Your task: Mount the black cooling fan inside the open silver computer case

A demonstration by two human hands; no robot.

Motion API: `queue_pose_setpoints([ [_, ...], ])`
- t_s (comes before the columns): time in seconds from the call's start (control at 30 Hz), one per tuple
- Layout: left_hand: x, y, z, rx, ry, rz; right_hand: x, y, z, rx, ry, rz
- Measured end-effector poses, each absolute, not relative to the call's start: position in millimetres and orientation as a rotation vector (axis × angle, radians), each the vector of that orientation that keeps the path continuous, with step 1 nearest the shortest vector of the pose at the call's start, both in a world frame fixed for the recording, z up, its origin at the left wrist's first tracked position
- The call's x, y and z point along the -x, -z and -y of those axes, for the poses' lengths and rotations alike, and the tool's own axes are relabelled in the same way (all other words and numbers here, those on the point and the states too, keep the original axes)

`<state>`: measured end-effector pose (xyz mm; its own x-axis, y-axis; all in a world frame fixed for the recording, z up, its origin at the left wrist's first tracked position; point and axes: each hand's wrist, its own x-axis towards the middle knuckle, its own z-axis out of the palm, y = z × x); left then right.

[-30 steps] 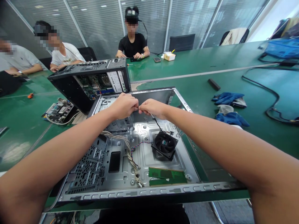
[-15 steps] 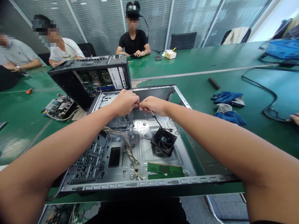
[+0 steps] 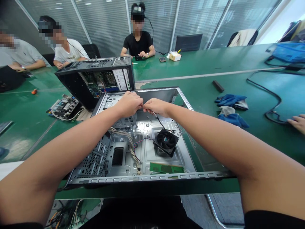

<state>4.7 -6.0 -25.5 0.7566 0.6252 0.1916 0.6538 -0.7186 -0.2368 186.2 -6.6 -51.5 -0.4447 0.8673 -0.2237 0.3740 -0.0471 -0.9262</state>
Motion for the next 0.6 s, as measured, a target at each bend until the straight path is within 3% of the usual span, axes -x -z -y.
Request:
queue_pose_setpoints([
  [0.6, -5.7, 21.7, 2.9, 2.650, 0.138, 0.981, -184.0, 42.4, 11.3, 1.326, -1.474, 1.805],
])
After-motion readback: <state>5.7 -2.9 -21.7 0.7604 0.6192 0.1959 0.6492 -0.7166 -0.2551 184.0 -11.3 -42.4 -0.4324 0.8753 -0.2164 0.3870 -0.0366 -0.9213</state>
